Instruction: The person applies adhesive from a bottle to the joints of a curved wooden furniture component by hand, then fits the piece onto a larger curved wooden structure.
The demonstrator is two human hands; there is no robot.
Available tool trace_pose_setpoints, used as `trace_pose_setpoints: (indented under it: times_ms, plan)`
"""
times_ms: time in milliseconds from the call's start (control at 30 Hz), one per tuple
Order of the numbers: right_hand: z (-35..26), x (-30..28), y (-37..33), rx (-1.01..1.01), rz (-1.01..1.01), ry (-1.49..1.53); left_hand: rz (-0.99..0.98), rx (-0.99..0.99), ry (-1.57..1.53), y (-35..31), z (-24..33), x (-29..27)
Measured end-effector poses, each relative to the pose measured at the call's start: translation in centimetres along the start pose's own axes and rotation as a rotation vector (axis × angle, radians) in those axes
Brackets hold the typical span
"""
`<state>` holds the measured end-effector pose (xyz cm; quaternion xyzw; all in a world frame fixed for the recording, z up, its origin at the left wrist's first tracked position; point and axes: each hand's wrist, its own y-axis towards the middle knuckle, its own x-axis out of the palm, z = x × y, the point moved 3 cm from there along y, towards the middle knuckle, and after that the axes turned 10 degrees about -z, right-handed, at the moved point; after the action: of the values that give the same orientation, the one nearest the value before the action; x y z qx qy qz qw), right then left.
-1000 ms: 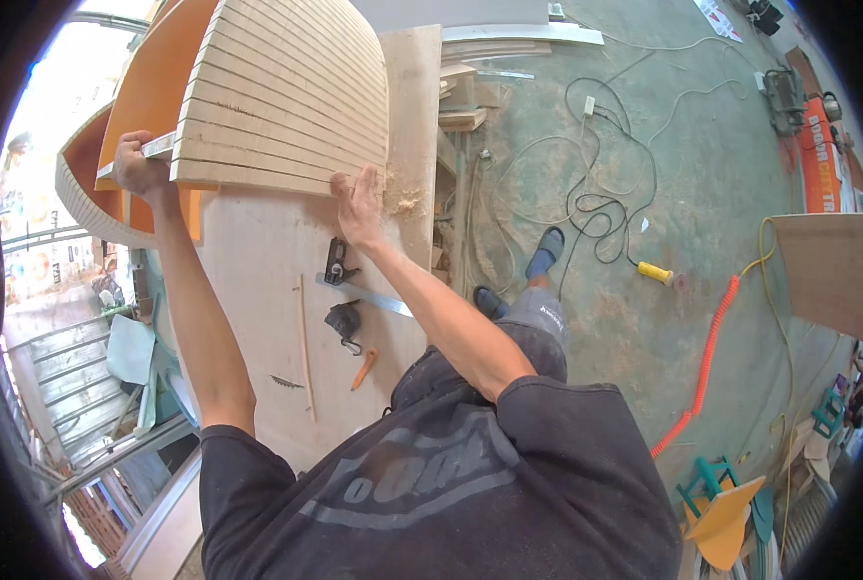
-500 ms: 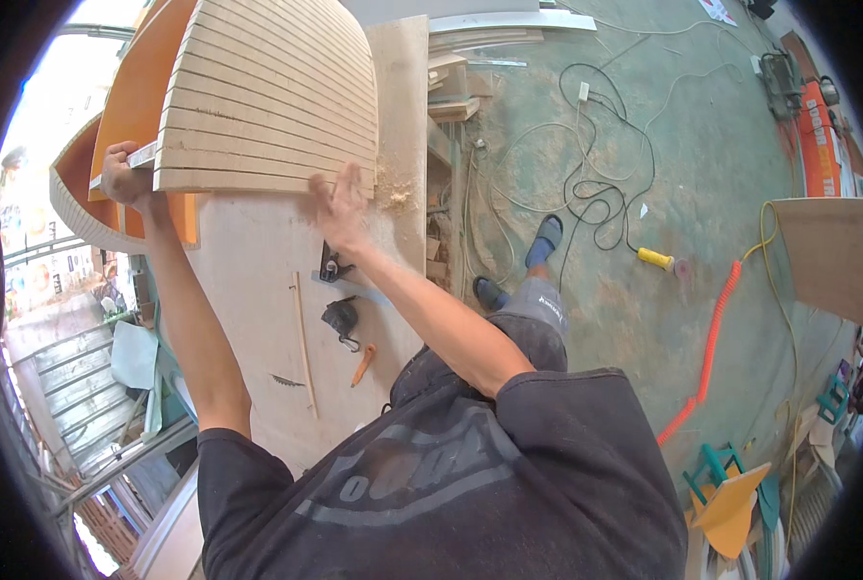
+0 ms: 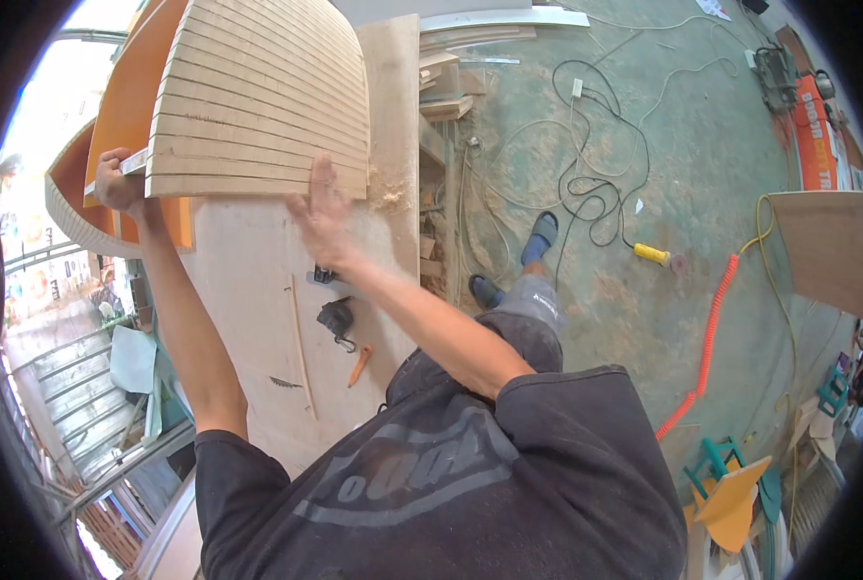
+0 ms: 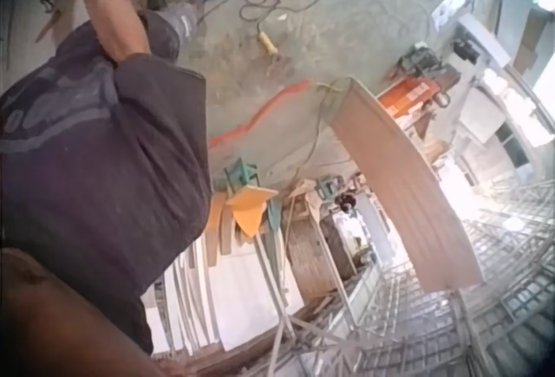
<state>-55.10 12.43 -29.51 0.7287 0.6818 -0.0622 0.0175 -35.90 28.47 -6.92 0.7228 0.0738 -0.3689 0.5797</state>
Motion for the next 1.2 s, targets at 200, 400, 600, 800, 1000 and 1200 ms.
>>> trace_pose_setpoints:
  times_ms: [200,400,600,800,1000,1200]
  plan:
    - [8.9,-4.0,-2.4,0.054,0.157,-0.564,0.036,0.045,0.005,0.1,-0.9,-0.2]
    - [12.9,-3.1,0.5,-0.006,0.190,-0.936,0.058,0.064,-0.002,1.0,1.1,-0.1]
    - [13.2,-1.7,0.2,-0.075,-0.139,-0.922,0.071,0.061,0.002,0.7,0.8,-0.3]
    - [10.1,-4.9,1.6,0.123,0.111,-0.251,0.110,0.103,-0.041,1.1,1.2,-0.5]
    - [2.3,-4.5,2.3,-0.063,0.317,0.240,0.085,0.083,-0.037,0.9,1.0,-0.1]
    - [-0.2,-3.4,0.1,-0.097,0.346,0.064,0.077,0.060,-0.037,0.7,0.2,0.1]
